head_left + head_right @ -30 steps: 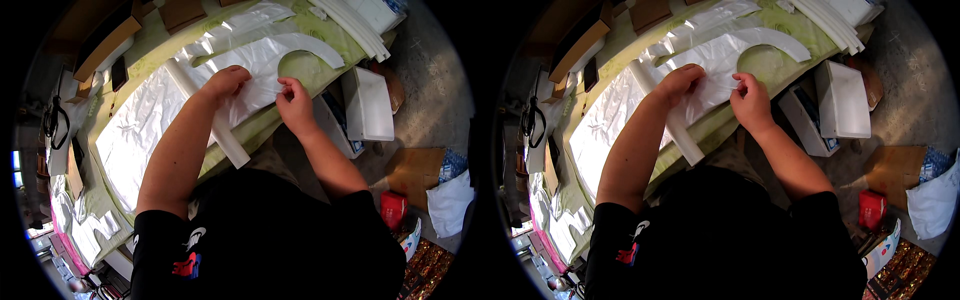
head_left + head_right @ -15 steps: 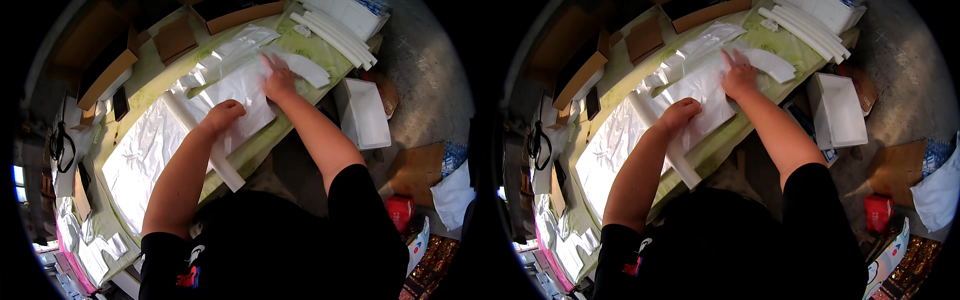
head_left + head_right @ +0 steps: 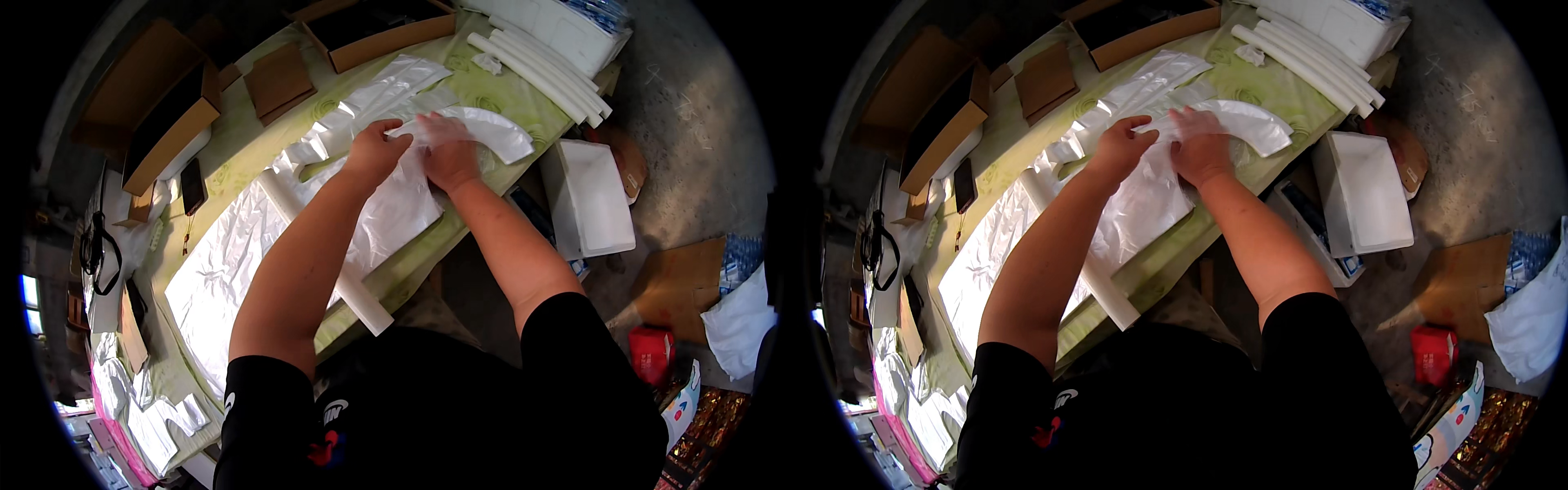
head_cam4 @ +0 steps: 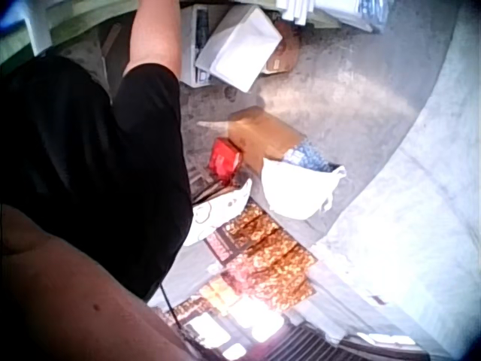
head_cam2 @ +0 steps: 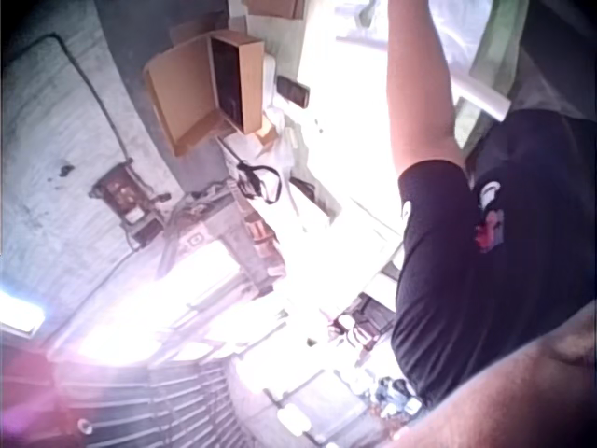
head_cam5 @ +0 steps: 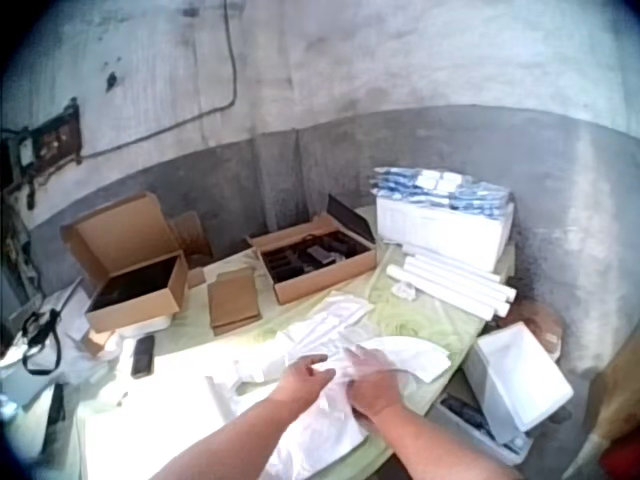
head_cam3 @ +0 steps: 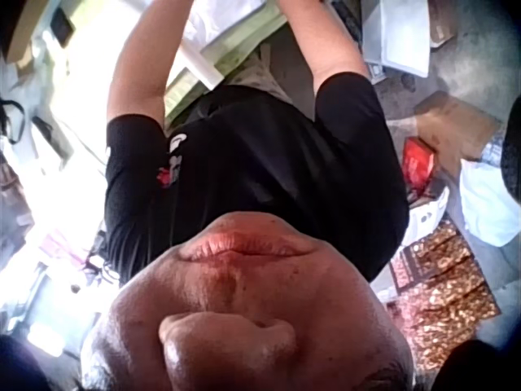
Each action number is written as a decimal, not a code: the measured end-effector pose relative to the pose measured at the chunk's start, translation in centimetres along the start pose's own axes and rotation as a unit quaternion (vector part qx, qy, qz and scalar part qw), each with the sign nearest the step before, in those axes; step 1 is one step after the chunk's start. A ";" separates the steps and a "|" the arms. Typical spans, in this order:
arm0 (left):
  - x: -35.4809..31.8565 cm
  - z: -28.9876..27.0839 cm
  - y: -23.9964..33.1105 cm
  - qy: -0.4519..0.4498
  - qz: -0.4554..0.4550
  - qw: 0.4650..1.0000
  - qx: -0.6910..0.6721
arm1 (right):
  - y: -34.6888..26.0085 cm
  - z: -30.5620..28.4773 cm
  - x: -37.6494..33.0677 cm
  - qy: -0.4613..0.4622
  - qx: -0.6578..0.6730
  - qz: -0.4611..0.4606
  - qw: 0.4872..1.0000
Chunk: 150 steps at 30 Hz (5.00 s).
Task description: The person wraps white styrofoam pieces with clear plastic film on a workbench. They unroll the film, fold it over the items, and smooth the edges to secure the wrapping.
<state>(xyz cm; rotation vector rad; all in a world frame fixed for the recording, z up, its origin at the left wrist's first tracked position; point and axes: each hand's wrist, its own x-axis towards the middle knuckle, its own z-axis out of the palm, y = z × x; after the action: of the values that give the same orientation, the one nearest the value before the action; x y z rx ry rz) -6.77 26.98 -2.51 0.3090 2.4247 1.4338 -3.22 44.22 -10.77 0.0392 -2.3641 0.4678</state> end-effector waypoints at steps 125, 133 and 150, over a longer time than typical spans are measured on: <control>-36.5 -25.2 -17.4 0.308 0.044 0.892 0.328 | -35.6 -7.2 -14.1 -0.386 0.618 -0.275 0.627; -40.6 -26.9 -22.4 0.241 -0.176 0.889 0.348 | -32.9 -7.8 -15.0 -0.433 0.595 -0.239 0.634; -39.2 -27.9 -19.7 0.379 -0.238 0.893 0.046 | -30.6 -7.8 -15.2 -0.447 0.605 -0.169 0.636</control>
<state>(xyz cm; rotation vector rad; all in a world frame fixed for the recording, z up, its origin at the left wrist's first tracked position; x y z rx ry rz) 18.84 -18.22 -1.29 -0.9443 2.8354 1.3540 18.02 16.74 -5.66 1.6225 -2.2126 2.1144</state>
